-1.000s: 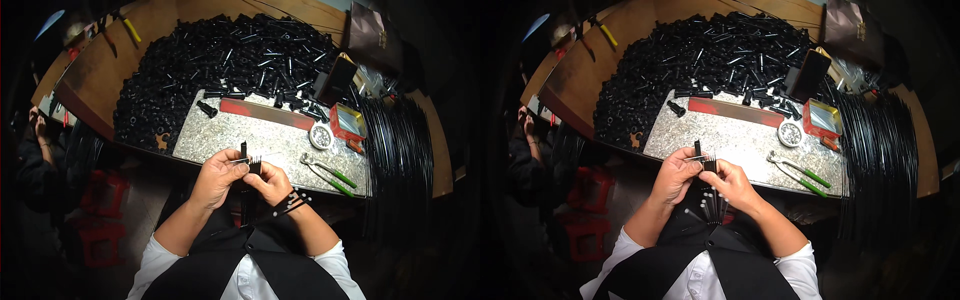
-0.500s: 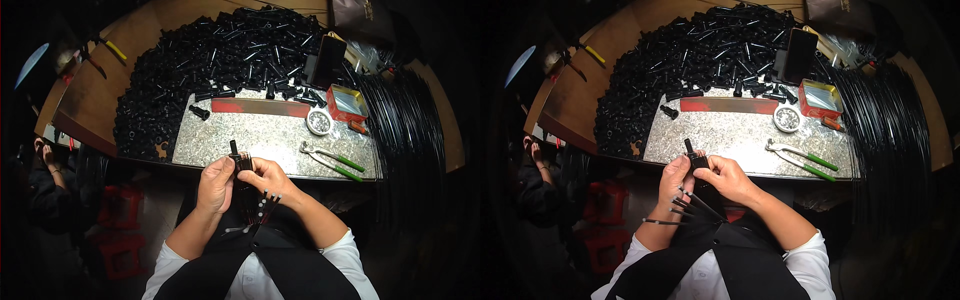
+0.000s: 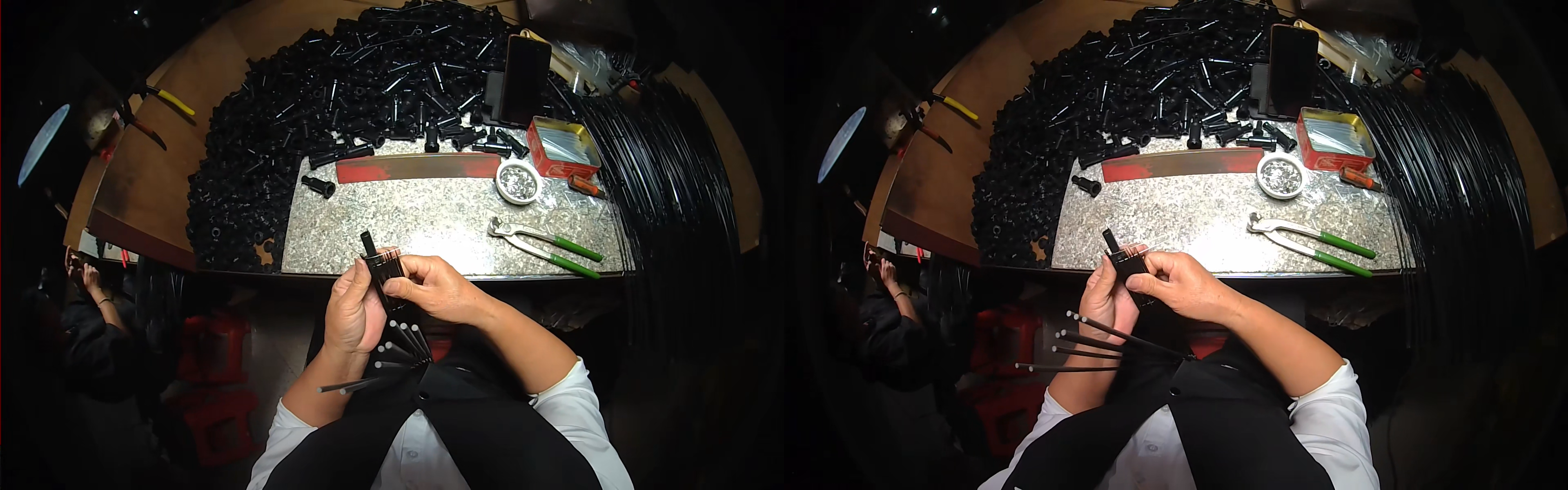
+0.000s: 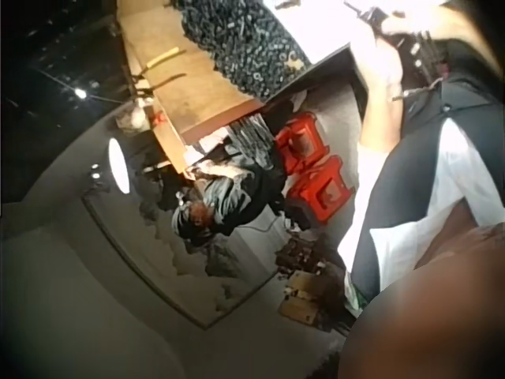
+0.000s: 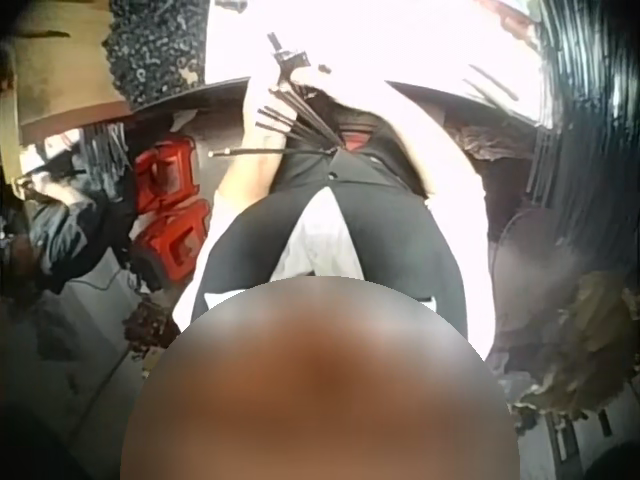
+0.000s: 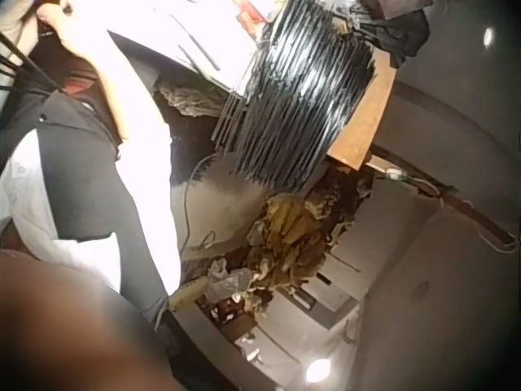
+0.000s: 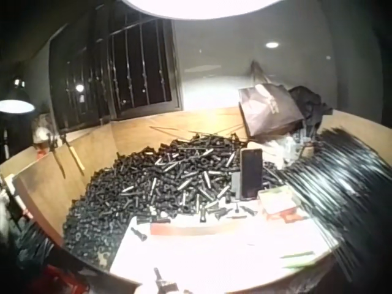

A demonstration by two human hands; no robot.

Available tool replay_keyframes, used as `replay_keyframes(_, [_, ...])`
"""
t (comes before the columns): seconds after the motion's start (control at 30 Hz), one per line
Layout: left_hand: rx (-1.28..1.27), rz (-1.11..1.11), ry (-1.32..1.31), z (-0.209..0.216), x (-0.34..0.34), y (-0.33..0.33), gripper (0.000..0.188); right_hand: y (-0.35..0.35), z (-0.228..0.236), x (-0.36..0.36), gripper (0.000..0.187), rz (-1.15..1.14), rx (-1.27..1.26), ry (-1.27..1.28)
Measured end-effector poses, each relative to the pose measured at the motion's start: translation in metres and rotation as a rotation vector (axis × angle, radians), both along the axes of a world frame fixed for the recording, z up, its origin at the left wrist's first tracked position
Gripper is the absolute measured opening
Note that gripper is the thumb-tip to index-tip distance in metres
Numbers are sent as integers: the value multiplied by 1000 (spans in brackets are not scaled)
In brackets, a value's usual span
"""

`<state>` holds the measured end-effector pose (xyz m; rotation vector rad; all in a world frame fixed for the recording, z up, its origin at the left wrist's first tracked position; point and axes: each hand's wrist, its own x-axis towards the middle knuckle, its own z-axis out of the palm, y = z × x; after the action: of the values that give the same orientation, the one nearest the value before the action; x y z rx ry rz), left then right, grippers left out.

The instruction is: Assembling electrical connectors by inserting wires into housings and using hand tools to secure components.

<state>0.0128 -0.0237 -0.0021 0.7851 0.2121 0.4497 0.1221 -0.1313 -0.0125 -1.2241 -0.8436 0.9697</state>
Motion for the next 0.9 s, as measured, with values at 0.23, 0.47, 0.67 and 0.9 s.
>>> replay_keyframes(0.23, [-5, 17, -16, -3, -2, -2, 40, -2, 6, 0, 31, 50, 18, 70])
replay_keyframes(0.47, [72, 50, 1, 4, -3, -14, 39, -6, 18, 8, 31, 130, -32, 139])
replay_keyframes(0.67, [54, 76, 30, 8, 0, -17, 42, -2, 12, 8, 32, 103, -31, 161])
replay_keyframes(0.9, [154, 112, 42, 12, 2, -22, 39, -7, 12, 10, 33, 125, -68, 83])
